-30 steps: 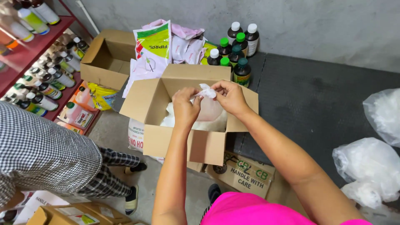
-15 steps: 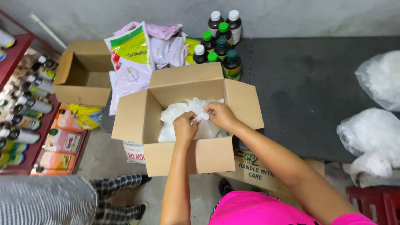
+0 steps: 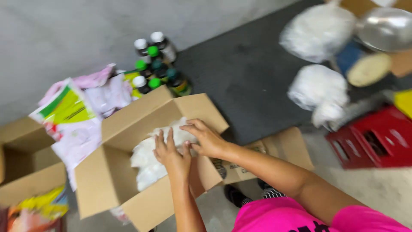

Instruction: The recorder is weighing a white powder using a scale and a red scoop, then placing it into plastic bags and tying them.

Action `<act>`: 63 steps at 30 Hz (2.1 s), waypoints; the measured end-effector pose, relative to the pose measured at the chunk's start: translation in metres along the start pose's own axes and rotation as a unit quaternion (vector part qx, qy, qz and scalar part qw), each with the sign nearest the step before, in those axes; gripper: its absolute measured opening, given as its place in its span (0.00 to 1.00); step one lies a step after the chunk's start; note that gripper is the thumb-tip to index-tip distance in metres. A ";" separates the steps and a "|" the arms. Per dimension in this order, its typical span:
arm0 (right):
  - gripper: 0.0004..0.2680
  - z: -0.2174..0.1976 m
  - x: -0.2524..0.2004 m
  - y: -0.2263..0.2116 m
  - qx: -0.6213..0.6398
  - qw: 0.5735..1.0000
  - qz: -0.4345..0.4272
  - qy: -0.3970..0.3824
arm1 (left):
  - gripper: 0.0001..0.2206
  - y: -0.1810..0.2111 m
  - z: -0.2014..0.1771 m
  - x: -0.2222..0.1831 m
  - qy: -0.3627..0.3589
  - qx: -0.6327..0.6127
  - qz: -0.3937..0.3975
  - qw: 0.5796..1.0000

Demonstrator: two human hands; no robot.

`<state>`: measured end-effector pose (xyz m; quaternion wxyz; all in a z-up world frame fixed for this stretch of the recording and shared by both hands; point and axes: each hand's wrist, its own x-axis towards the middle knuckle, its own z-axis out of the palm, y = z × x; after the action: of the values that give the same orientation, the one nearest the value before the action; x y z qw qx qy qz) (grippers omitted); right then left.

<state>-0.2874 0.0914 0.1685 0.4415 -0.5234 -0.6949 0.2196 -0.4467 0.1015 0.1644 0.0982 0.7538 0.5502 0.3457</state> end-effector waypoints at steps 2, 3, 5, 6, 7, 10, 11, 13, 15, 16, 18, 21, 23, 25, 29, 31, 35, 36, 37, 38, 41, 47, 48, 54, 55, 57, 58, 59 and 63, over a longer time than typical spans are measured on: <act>0.22 -0.028 -0.017 -0.007 -0.012 0.999 0.027 0.015 | 0.31 0.023 0.008 -0.007 -0.010 -0.019 0.021 1.000; 0.22 -0.043 -0.025 -0.011 -0.012 0.999 0.035 0.017 | 0.30 0.035 0.011 -0.012 -0.002 -0.024 0.029 0.999; 0.23 -0.067 -0.038 -0.007 -0.018 0.998 0.047 0.039 | 0.29 0.058 0.020 -0.016 -0.012 -0.033 0.046 0.998; 0.23 -0.080 -0.045 -0.006 -0.015 0.997 0.053 0.053 | 0.28 0.070 0.024 -0.016 -0.017 -0.032 0.056 0.998; 0.23 -0.095 -0.053 -0.003 -0.018 0.996 0.057 0.065 | 0.28 0.086 0.028 -0.016 -0.022 -0.036 0.067 0.997; 0.23 -0.141 -0.084 0.004 -0.030 0.991 0.083 0.097 | 0.26 0.137 0.046 -0.022 -0.051 -0.087 0.086 0.991; 0.23 -0.156 -0.095 0.005 -0.036 0.989 0.090 0.113 | 0.26 0.154 0.054 -0.024 -0.066 -0.103 0.100 0.987; 0.22 -0.182 -0.123 0.012 -0.039 0.986 0.106 0.122 | 0.25 0.187 0.069 -0.038 -0.089 -0.119 0.105 0.983; 0.21 -0.202 -0.147 0.022 -0.041 0.983 0.097 0.153 | 0.25 0.218 0.084 -0.049 -0.105 -0.128 0.130 0.978; 0.21 -0.210 -0.157 0.029 -0.042 0.983 0.097 0.149 | 0.25 0.229 0.093 -0.057 -0.104 -0.130 0.126 0.978; 0.20 -0.223 -0.175 0.040 -0.039 0.982 0.083 0.166 | 0.24 0.248 0.108 -0.072 -0.123 -0.128 0.124 0.976; 0.20 -0.232 -0.194 0.053 -0.029 0.980 0.088 0.174 | 0.23 0.260 0.121 -0.087 -0.133 -0.119 0.120 0.977; 0.19 -0.235 -0.200 0.053 -0.031 0.980 0.088 0.178 | 0.23 0.264 0.124 -0.092 -0.138 -0.127 0.119 0.975; 0.19 -0.235 -0.203 0.051 -0.039 0.979 0.086 0.181 | 0.23 0.264 0.125 -0.093 -0.141 -0.142 0.118 0.973; 0.19 -0.224 -0.189 0.048 -0.071 0.971 0.086 0.213 | 0.23 0.250 0.127 -0.070 -0.137 -0.159 0.157 0.965; 0.19 -0.222 -0.181 0.046 -0.088 0.964 0.092 0.234 | 0.23 0.245 0.129 -0.057 -0.142 -0.188 0.179 0.955; 0.18 -0.217 -0.170 0.039 -0.106 0.954 0.104 0.260 | 0.22 0.237 0.128 -0.041 -0.169 -0.215 0.193 0.942; 0.18 -0.213 -0.171 0.037 -0.105 0.953 0.106 0.262 | 0.22 0.233 0.127 -0.042 -0.170 -0.223 0.192 0.940; 0.18 -0.209 -0.175 0.035 -0.106 0.951 0.112 0.267 | 0.22 0.232 0.125 -0.044 -0.178 -0.224 0.194 0.938; 0.18 -0.205 -0.175 0.034 -0.108 0.950 0.109 0.271 | 0.22 0.231 0.124 -0.041 -0.179 -0.233 0.200 0.935; 0.18 -0.203 -0.173 0.032 -0.114 0.948 0.104 0.280 | 0.21 0.226 0.128 -0.038 -0.182 -0.236 0.213 0.931; 0.17 -0.204 -0.178 0.041 -0.101 0.944 0.119 0.291 | 0.22 0.228 0.140 -0.041 -0.192 -0.228 0.223 0.928; 0.17 -0.204 -0.181 0.042 -0.092 0.943 0.123 0.295 | 0.21 0.231 0.140 -0.044 -0.201 -0.230 0.222 0.926; 0.18 -0.215 -0.189 0.050 -0.039 0.937 0.184 0.294 | 0.21 0.244 0.156 -0.047 -0.227 -0.248 0.209 0.918; 0.18 -0.219 -0.194 0.054 -0.039 0.937 0.189 0.293 | 0.21 0.250 0.159 -0.049 -0.230 -0.249 0.206 0.918; 0.18 -0.229 -0.203 0.063 -0.068 0.934 0.180 0.302 | 0.21 0.263 0.165 -0.052 -0.227 -0.240 0.216 0.919; 0.18 -0.236 -0.206 0.063 -0.068 0.934 0.179 0.302 | 0.21 0.269 0.170 -0.053 -0.226 -0.240 0.216 0.919; 0.19 -0.245 -0.209 0.063 -0.082 0.932 0.174 0.308 | 0.21 0.276 0.176 -0.055 -0.228 -0.246 0.222 0.916; 0.20 -0.275 -0.229 0.082 -0.119 0.927 0.157 0.318 | 0.22 0.311 0.199 -0.062 -0.229 -0.238 0.247 0.911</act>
<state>0.0026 -0.1338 0.1591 0.5335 -0.7170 -0.4481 0.0243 -0.0941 -0.0247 0.1556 0.3089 0.8785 0.2100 0.2977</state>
